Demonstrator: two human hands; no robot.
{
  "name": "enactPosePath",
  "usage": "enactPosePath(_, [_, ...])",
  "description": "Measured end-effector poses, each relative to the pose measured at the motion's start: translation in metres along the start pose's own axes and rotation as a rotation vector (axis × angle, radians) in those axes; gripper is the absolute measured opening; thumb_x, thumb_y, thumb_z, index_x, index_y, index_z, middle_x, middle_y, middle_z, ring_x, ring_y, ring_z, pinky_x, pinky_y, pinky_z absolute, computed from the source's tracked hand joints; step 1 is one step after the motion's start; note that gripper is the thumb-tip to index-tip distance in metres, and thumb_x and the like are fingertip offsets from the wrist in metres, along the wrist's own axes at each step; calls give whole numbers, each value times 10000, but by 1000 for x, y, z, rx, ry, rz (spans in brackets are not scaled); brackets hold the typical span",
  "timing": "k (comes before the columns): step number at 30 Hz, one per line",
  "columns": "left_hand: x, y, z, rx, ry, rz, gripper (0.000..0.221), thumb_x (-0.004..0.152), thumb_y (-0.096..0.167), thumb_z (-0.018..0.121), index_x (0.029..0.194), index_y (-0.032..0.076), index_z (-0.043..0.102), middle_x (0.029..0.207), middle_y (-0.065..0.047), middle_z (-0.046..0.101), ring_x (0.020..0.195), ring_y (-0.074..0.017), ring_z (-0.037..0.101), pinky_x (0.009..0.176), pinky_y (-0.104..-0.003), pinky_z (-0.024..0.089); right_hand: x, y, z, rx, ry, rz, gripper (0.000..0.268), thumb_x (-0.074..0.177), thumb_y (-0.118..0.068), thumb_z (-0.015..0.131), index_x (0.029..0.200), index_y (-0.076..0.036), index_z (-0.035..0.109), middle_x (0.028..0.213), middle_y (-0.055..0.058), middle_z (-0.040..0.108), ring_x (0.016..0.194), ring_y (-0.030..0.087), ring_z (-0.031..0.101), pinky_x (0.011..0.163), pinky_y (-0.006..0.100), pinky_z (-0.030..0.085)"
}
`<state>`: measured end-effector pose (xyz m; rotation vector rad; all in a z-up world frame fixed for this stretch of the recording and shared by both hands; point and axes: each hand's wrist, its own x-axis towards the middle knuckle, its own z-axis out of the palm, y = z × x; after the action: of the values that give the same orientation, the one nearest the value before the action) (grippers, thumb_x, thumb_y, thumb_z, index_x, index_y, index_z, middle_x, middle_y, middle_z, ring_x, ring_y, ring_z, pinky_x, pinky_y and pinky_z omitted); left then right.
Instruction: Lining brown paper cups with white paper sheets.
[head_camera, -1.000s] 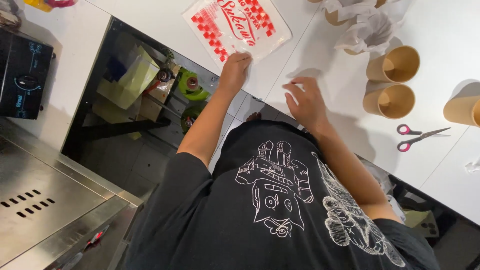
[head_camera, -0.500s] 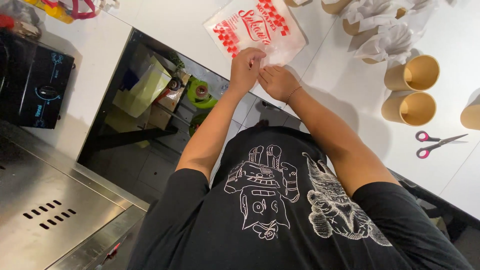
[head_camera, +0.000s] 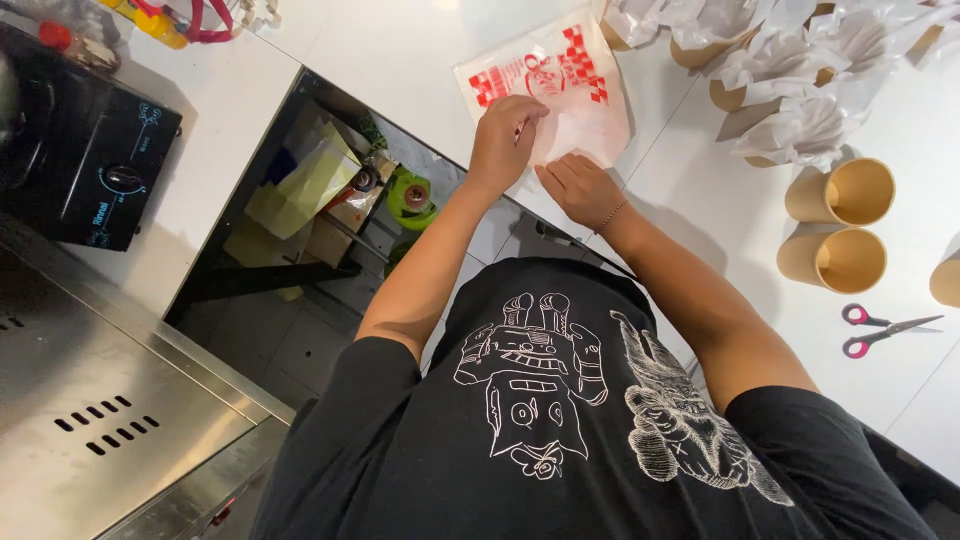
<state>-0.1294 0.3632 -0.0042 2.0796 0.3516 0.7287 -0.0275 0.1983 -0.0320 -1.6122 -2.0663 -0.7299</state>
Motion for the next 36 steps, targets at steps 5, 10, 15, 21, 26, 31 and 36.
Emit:
enactPosePath(5, [-20, 40, -20, 120, 453, 81, 201, 971, 155, 740, 1159, 94, 706, 1037, -95, 641, 1004, -321, 650, 904, -419, 518, -18, 8, 32, -10, 48, 157, 279, 1122, -124, 426, 1120, -21, 685, 846, 66, 516, 741, 228, 563, 712, 317, 502])
enactPosePath(10, [-76, 42, 2, -265, 299, -721, 627, 869, 439, 801, 1238, 55, 469, 1132, -129, 496, 1049, -257, 571, 866, -388, 509, 12, -7, 23, 208, 134, 380, 284, 1136, -78, 387, 1038, 12, 638, 826, 67, 481, 726, 269, 549, 696, 343, 471])
enactPosePath(15, [-74, 45, -2, -451, 146, -873, 944, 931, 533, 732, 1568, -25, 314, 1484, -324, 430, 1338, -399, 537, 1102, -477, 454, 38, -37, 2, 447, 16, 425, 329, 1144, -117, 373, 1085, 54, 647, 911, 134, 570, 827, 329, 597, 786, 375, 485])
enactPosePath(21, [-82, 8, 11, -229, 345, -746, 356, 1070, 292, 541, 905, 46, 738, 758, -129, 742, 751, -220, 744, 685, -333, 588, 30, -39, 12, 297, -100, 231, 226, 1104, -112, 491, 1090, 24, 671, 938, 156, 633, 878, 300, 636, 854, 368, 513])
enactPosePath(26, [-79, 8, 13, -393, 377, -779, 472, 1085, 336, 495, 737, 75, 678, 651, -90, 679, 630, -147, 620, 604, -278, 516, 23, -36, 20, 210, -79, 353, 164, 1054, -87, 640, 922, 5, 672, 761, 108, 629, 736, 265, 666, 778, 340, 544])
enactPosePath(31, [-83, 4, 18, -401, 353, -760, 416, 1062, 364, 569, 760, 94, 663, 681, -52, 675, 673, -122, 604, 621, -259, 501, -8, -27, 56, 402, -190, 565, 122, 1023, -145, 664, 952, -51, 694, 773, 90, 645, 773, 309, 672, 748, 394, 548])
enactPosePath(36, [-88, -5, 27, -372, 292, -717, 364, 994, 395, 706, 821, 85, 623, 755, -80, 694, 758, -143, 628, 674, -278, 511, -4, -14, 51, 562, -247, 811, 208, 888, -248, 836, 923, -96, 699, 702, 90, 643, 751, 345, 678, 712, 424, 520])
